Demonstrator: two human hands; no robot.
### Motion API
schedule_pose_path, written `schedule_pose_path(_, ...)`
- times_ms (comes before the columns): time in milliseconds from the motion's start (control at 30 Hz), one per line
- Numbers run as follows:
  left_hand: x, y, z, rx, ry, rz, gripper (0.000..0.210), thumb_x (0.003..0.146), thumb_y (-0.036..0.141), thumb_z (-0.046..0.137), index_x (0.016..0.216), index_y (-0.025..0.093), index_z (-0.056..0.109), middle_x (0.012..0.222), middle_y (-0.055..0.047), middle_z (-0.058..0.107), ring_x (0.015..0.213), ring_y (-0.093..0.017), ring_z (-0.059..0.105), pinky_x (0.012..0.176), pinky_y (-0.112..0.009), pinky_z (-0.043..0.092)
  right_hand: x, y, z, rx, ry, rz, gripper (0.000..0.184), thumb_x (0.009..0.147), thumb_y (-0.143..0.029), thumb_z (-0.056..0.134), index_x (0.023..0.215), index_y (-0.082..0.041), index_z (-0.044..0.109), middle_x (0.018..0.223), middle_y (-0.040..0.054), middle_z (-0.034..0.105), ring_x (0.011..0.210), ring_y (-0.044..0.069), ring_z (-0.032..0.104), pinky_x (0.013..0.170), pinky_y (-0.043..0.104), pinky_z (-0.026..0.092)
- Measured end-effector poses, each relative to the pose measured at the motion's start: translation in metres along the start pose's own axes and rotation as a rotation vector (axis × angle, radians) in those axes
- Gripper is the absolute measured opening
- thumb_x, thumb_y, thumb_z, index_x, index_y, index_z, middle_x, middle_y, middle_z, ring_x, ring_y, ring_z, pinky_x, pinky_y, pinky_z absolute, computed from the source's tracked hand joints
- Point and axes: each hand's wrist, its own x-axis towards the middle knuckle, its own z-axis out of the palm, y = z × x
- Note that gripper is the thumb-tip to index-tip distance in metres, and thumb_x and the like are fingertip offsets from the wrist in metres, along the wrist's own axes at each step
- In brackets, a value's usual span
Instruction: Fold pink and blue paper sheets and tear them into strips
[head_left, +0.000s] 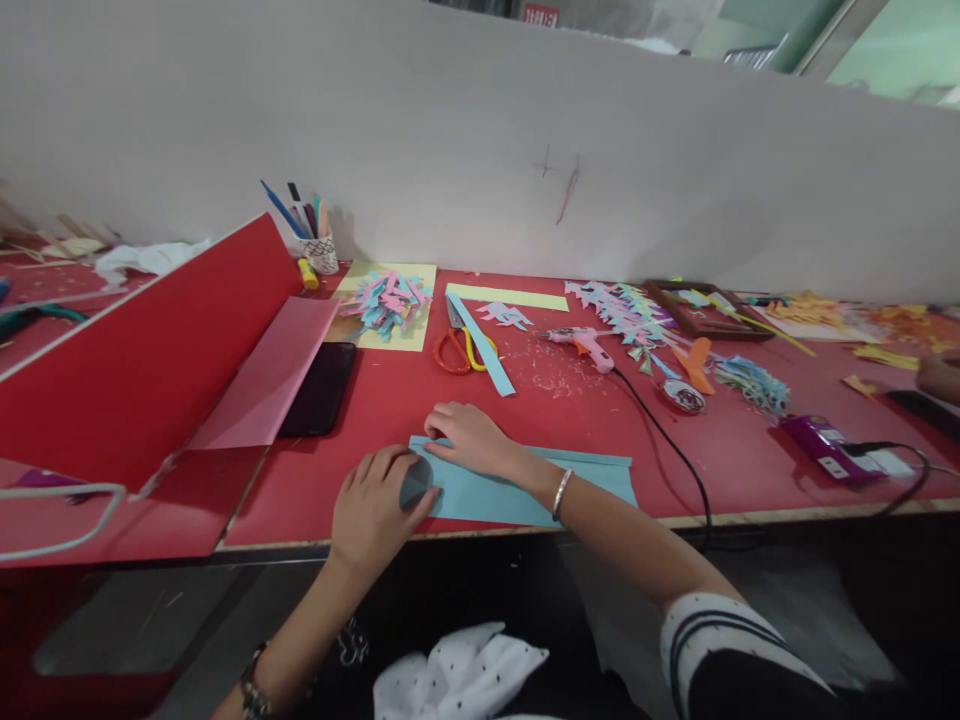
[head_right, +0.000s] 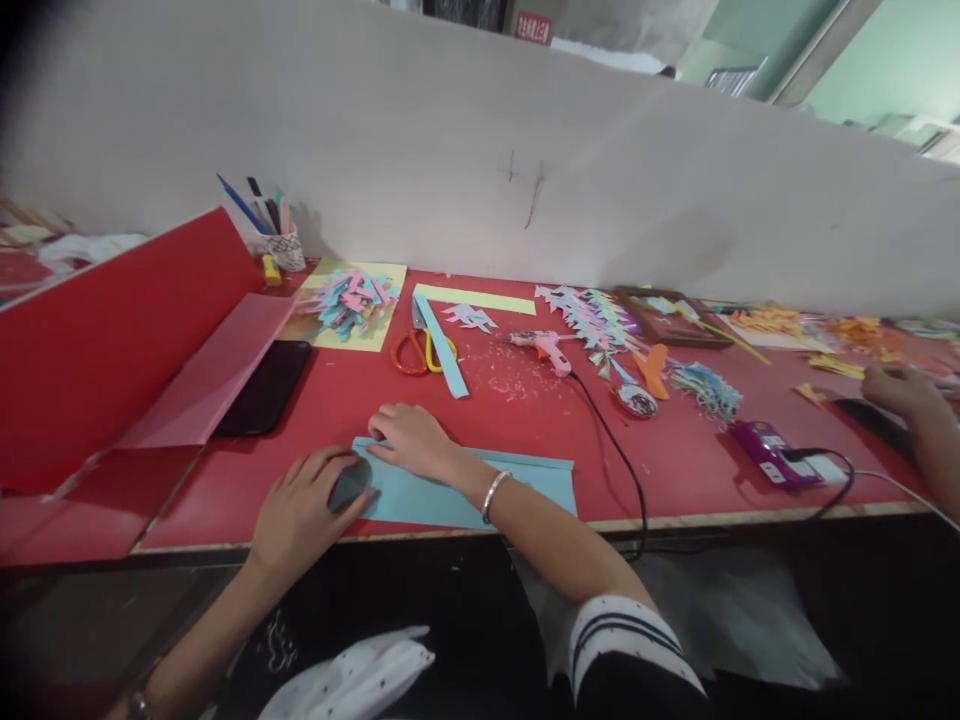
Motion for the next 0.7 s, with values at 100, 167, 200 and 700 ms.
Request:
schedule_pose_path(100, 0.000, 0.001, 0.000, 0.024, -0.007, -0.002, 0.025, 0.071, 0.035, 0.055, 0.090, 0.018, 0.057, 0.095, -0.008, 0.062, 0.085, -0.023, 0.056, 0.069, -0.032, 0.045, 0.004, -0.004, 0.000, -0.062, -0.015, -0.025, 0.019, 0.082, -0.034, 0.049, 0.077, -0.015, 0.051, 0.079, 0.0019, 0.056, 0.072, 0.012, 0.049, 0.058, 0.024, 0.025)
schedule_pose_path(167, 0.000, 0.002, -0.001, 0.047, -0.010, -0.009, 0.025, 0.071, 0.035, 0.054, 0.090, 0.019, 0.057, 0.095, -0.008, 0.062, 0.085, -0.023, 0.056, 0.068, -0.032, 0.045, 0.007, -0.004, 0.000, -0.084, -0.024, -0.045, 0.020, 0.083, -0.034, 0.046, 0.077, -0.016, 0.051, 0.078, 0.0019, 0.057, 0.073, 0.013, 0.050, 0.058, 0.024, 0.024)
schedule_pose_path(200, 0.000, 0.003, -0.001, 0.058, -0.013, -0.012, 0.024, 0.071, 0.035, 0.054, 0.090, 0.019, 0.056, 0.096, -0.008, 0.062, 0.085, -0.023, 0.057, 0.068, -0.032, 0.045, 0.009, -0.004, -0.001, -0.089, -0.029, -0.054, 0.019, 0.084, -0.032, 0.045, 0.077, -0.016, 0.052, 0.079, 0.0019, 0.058, 0.073, 0.013, 0.050, 0.058, 0.025, 0.023)
schedule_pose_path(700, 0.004, 0.006, -0.005, 0.126, -0.062, 0.019, 0.021, 0.071, 0.032, 0.052, 0.087, 0.018, 0.057, 0.101, -0.011, 0.063, 0.090, -0.025, 0.056, 0.068, -0.034, 0.046, 0.034, -0.004, -0.013, 0.032, -0.204, -0.019, 0.016, 0.080, -0.022, 0.045, 0.075, -0.016, 0.058, 0.070, 0.0013, 0.057, 0.062, 0.011, 0.045, 0.052, 0.023, 0.023)
